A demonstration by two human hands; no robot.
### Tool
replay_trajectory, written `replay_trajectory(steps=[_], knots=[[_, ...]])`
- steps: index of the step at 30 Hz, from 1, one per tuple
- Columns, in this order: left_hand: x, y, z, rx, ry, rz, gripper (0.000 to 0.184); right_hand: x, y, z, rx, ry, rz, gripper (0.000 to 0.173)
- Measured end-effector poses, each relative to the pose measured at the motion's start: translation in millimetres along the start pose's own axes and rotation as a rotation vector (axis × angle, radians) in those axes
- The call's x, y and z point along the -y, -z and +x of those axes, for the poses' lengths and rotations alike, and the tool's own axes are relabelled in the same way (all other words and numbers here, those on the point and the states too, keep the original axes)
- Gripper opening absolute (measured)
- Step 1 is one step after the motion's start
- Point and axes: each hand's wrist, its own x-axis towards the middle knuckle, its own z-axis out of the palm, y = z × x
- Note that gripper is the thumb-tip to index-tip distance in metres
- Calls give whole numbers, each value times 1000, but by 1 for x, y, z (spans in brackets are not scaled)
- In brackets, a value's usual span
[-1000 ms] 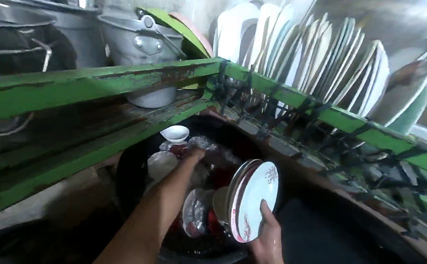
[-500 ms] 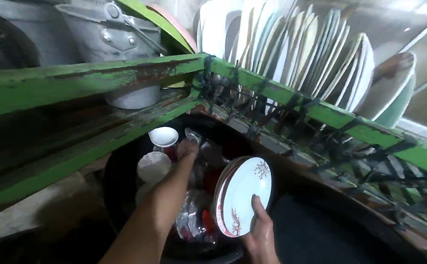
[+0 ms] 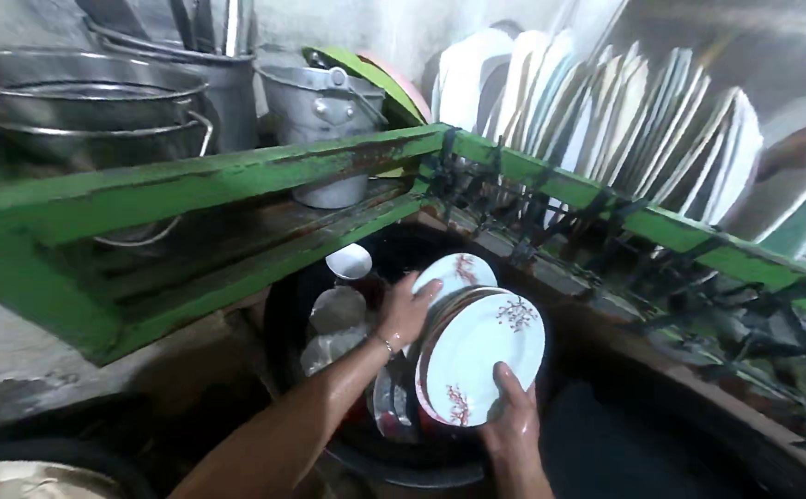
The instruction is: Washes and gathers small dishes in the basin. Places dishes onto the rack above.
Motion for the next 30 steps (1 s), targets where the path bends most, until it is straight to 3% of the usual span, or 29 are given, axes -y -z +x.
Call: replay_trajectory(steps=[3,5,7,9,11,13,19,23,30], knots=[[-4,-13,-24,229,274,-138,78,3,3,-6,30,-35,-19,64],[8,-20,-16,283,396,-192,95,7,3,-11,0,-49,-59,66],[29,-25,13,198,413,-128,86,8,6,-16,-34,-46,-102,69],[53,-28,50,46,379,155,67,8,7,-21,-84,-56,-100,61],[65,-26,82,71,399,435,54,9,9,-22,-120,-89,-57,46],[77,-32,104,82,440,537,51,9,13,-23,-112,-114,-4,41],[126,-61,138,82,476,500,55,10,16,-14,-122,-121,112,41],[91,-56,130,82,510,540,59,8,16,-11,-123,-129,146,41],[105,-12,144,-118,350,359,45,7,14,-8,-126,-140,127,40]])
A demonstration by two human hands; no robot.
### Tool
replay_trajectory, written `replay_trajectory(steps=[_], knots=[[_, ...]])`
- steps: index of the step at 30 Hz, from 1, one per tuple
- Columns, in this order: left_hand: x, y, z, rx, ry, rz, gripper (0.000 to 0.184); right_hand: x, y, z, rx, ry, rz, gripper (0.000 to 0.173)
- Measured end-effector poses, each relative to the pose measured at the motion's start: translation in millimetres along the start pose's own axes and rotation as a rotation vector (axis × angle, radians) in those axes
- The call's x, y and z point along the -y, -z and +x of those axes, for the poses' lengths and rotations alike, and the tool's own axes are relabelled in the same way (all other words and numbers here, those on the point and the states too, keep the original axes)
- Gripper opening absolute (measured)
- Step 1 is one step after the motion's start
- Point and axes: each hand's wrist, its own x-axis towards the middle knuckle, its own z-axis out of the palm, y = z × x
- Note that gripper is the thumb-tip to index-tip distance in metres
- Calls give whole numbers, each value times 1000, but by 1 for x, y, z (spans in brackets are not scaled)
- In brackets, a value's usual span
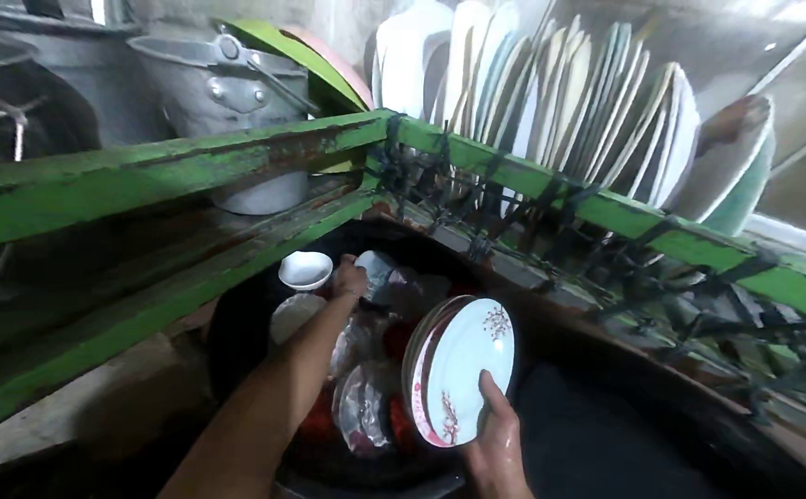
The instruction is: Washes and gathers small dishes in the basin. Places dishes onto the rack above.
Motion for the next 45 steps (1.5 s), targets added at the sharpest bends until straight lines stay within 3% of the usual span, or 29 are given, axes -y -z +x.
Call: replay_trajectory(steps=[3,7,11,15,19,23,26,28,30,34,37,40,42,44,45], knots=[[10,24,1,-89,-83,22,40,-1,-2,1,13,0,8,38],[10,42,-8,-113,-140,51,47,0,-4,0,22,-5,20,37],[4,46,-15,22,-74,-126,52,1,-4,-4,27,-4,25,37],[7,37,-12,326,49,-351,75,2,-3,-4,33,-12,59,36],[19,48,10,283,-231,378,35,4,-3,-5,47,-25,65,38],[46,49,19,156,-264,662,41,5,-3,-4,46,-34,88,37],[47,43,22,165,-126,737,46,5,-1,-2,51,-40,92,37],[36,40,22,180,5,721,54,4,-1,-1,40,-36,81,36],[29,40,15,188,81,721,49,3,-2,0,36,-35,93,36],[50,52,22,174,9,676,43,4,-3,2,30,-46,104,35],[75,58,18,169,-38,399,45,4,-5,1,4,-62,73,35],[69,67,17,339,108,180,61,3,-4,2,4,-64,75,35],[63,74,9,505,109,101,55,2,-4,2,3,-61,71,35],[57,81,0,648,130,168,44,2,-4,3,8,-60,70,35],[55,83,-4,623,181,285,48,2,-5,3,8,-59,72,36]])
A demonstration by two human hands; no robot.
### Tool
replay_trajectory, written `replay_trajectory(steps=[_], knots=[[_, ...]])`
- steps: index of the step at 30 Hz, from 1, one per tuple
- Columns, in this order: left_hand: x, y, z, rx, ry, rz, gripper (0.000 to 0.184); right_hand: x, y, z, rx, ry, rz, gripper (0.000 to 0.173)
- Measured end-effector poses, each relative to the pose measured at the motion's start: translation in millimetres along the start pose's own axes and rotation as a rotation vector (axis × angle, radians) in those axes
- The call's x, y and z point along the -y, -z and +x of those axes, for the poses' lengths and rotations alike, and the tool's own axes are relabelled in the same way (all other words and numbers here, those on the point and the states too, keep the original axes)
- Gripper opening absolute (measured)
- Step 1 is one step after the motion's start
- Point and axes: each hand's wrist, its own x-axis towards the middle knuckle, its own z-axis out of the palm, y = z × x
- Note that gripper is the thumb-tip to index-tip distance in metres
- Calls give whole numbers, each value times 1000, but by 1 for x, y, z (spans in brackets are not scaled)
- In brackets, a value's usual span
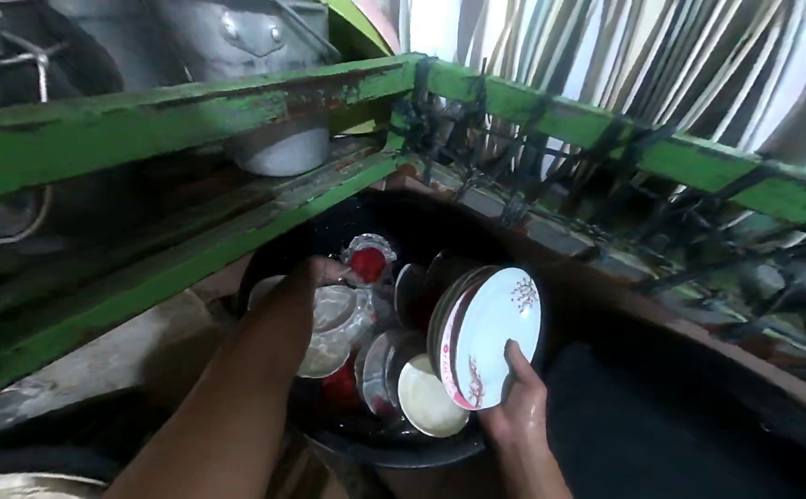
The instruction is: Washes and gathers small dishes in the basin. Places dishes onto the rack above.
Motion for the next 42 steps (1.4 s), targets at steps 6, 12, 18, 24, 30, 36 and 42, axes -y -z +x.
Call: replay_trajectory(steps=[6,12,18,24,30,36,42], knots=[[22,-33,7,-296,127,11,41,0,0,-2,7,17,-20,35],[-9,-33,1,63,-103,421,38,-1,4,-5,84,3,-20,37],[-13,-31,-4,48,-318,390,51,0,7,-16,47,44,-96,47],[-22,-27,-22,-332,-152,74,67,12,15,-33,8,118,-165,48],[-9,-31,9,-492,-48,-313,55,16,24,-42,20,136,-153,46],[-21,-40,27,-377,53,-471,46,27,29,-40,-10,118,-159,45],[-35,-27,14,-515,-86,-179,56,57,24,-58,-137,308,-595,65]])
